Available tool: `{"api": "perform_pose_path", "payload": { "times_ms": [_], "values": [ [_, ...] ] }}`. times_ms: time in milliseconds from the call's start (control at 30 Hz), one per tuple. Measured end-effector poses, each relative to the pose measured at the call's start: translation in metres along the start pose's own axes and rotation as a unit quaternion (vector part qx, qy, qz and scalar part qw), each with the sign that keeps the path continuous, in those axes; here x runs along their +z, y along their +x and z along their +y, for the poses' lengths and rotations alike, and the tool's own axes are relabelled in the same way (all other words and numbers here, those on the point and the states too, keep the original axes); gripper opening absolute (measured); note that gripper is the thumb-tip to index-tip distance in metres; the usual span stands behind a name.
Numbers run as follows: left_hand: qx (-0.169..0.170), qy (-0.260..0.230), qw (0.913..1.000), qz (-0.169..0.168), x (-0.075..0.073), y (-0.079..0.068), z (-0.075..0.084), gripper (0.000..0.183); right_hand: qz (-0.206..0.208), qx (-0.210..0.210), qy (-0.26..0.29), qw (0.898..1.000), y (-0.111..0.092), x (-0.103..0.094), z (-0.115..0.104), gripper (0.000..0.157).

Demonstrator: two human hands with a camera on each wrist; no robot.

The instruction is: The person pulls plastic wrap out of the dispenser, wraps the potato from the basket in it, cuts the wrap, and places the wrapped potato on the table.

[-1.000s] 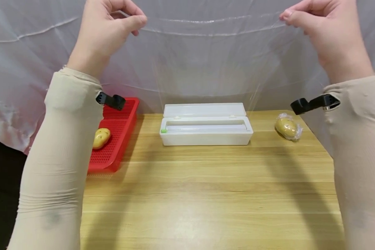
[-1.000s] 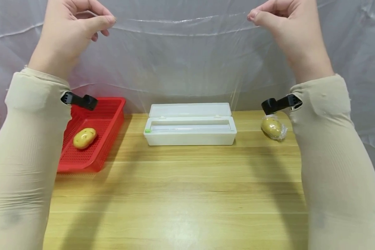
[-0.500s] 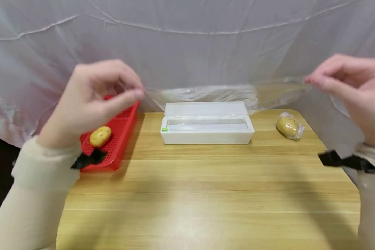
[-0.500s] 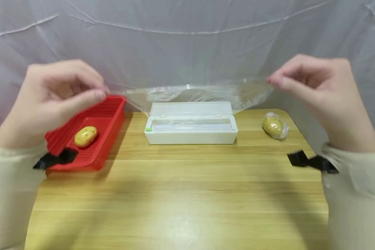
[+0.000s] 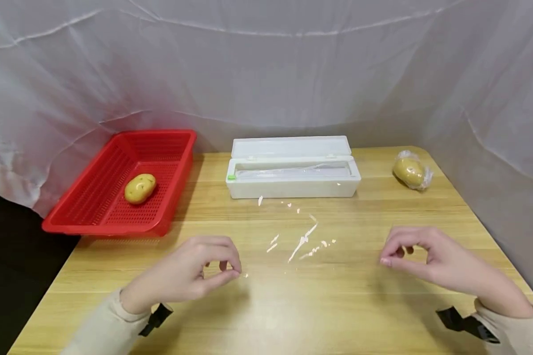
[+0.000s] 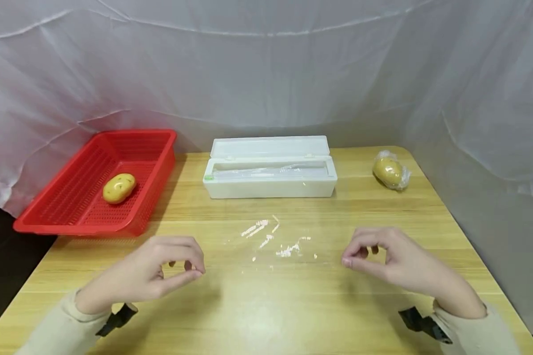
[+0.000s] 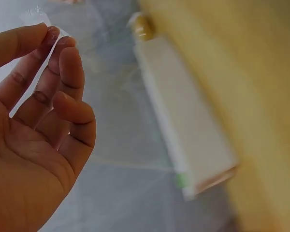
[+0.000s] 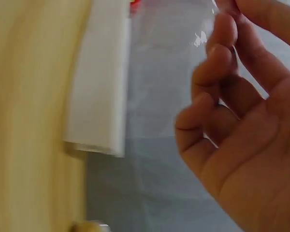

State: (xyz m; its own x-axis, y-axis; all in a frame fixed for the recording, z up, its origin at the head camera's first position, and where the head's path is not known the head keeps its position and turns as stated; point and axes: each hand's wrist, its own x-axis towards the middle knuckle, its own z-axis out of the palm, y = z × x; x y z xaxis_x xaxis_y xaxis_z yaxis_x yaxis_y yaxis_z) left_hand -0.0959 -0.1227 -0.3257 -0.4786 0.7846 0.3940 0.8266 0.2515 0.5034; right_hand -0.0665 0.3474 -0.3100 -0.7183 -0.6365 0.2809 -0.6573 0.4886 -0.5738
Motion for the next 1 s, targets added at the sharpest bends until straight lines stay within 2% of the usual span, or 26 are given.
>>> {"api": "perform_pose_path", "payload": {
  "times_ms": [167,367,500,733,867,1000],
  "values": [
    [-0.029,-0.023,0.999,-0.026,0.033,-0.021,-0.011,0.02,-0.058,0.004,0.053,0.997,-0.023,0.028,0.019,0.034],
    [-0.043,-0.039,0.9966,-0.059,0.053,-0.034,-0.014,0.015,-0.1,0.019,0.072,0.992,-0.039,0.052,0.022,0.021],
    [-0.053,-0.033,0.995,-0.078,0.058,-0.037,-0.013,0.014,-0.11,0.034,0.078,0.99,-0.042,0.061,0.02,0.019],
    [-0.068,-0.023,0.9888,-0.131,0.058,-0.038,-0.01,0.012,-0.124,0.072,0.075,0.987,-0.045,0.07,0.02,0.014],
    [-0.065,-0.002,0.9881,-0.139,0.061,-0.04,-0.008,0.012,-0.126,0.081,0.058,0.987,-0.047,0.073,0.02,0.014],
    [-0.057,0.008,0.9881,-0.143,0.063,-0.042,-0.007,0.011,-0.139,0.089,0.063,0.984,-0.048,0.075,0.018,0.016]
  ]
}}
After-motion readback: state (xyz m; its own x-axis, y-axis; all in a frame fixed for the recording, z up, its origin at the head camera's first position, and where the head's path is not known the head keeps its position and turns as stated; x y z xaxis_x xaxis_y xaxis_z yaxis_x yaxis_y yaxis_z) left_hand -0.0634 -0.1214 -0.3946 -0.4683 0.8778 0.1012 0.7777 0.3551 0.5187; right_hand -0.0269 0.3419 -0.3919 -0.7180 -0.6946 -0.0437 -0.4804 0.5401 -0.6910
